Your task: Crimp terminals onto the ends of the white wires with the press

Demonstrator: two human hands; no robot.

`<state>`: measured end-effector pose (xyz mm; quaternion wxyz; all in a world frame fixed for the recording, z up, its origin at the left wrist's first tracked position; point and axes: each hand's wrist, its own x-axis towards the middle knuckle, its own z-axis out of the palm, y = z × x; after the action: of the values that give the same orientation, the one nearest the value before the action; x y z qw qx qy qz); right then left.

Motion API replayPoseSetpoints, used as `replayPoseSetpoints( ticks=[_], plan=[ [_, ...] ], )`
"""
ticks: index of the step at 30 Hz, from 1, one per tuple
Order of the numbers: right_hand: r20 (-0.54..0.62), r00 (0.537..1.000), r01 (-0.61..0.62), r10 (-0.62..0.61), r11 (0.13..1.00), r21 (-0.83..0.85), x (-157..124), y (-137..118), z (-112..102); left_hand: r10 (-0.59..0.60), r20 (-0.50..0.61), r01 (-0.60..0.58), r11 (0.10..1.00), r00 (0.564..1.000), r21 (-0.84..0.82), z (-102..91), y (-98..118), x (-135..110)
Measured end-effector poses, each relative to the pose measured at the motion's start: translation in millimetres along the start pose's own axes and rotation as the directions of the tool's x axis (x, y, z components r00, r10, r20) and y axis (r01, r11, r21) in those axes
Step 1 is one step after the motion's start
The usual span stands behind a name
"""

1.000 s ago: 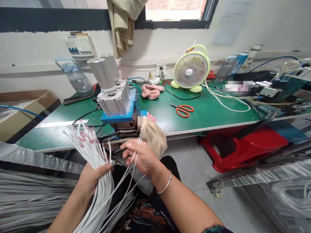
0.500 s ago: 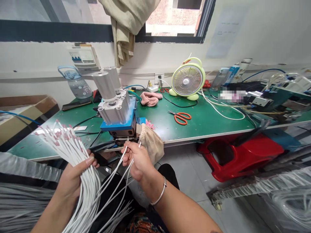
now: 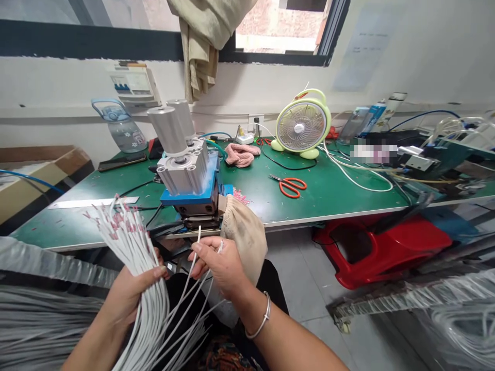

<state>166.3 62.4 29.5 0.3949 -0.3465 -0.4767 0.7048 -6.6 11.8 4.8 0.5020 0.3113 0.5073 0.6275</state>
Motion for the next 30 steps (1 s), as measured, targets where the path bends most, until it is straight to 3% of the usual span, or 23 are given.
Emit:
replayPoseSetpoints(
  ticks=[5, 11, 13, 18, 23, 26, 30],
  plan=[
    [0.036, 0.999, -0.025, 0.025, 1.000, -0.009, 1, 0, -2, 0.040, -0.016, -0.038, 0.995, 0.999, 0.091, 7.0, -5, -5],
    [0.055, 0.995, -0.098, 0.085, 0.938, 0.331, 4, 6, -1, 0.097, -0.058, -0.082, 0.971, 0.994, 0.224, 15.3, -12, -5],
    [0.052, 0.995, -0.101, 0.090, 0.956, 0.274, 4, 10, 1, 0.104, -0.045, -0.083, 0.941, 0.994, 0.329, 15.8, -13, -4],
    [0.093, 0.994, -0.046, 0.056, 0.993, -0.105, 2, 18, 7, 0.063, 0.087, -0.098, 0.867, 0.994, 0.489, 9.0, -11, -2],
    [0.114, 0.991, -0.061, 0.072, 0.993, -0.098, 3, 15, 11, 0.014, 0.103, -0.069, 0.825, 0.995, 0.560, 5.3, -6, 2],
    [0.027, 0.998, -0.049, 0.049, 0.999, -0.019, 8, 11, 9, 0.067, 0.059, -0.087, 0.871, 0.996, 0.484, 4.2, -3, 3],
    [-0.071, 0.991, -0.094, 0.112, 0.972, 0.216, 17, 0, 5, 0.050, -0.048, -0.046, 0.996, 0.998, 0.082, -0.4, 6, 3]
  ],
)
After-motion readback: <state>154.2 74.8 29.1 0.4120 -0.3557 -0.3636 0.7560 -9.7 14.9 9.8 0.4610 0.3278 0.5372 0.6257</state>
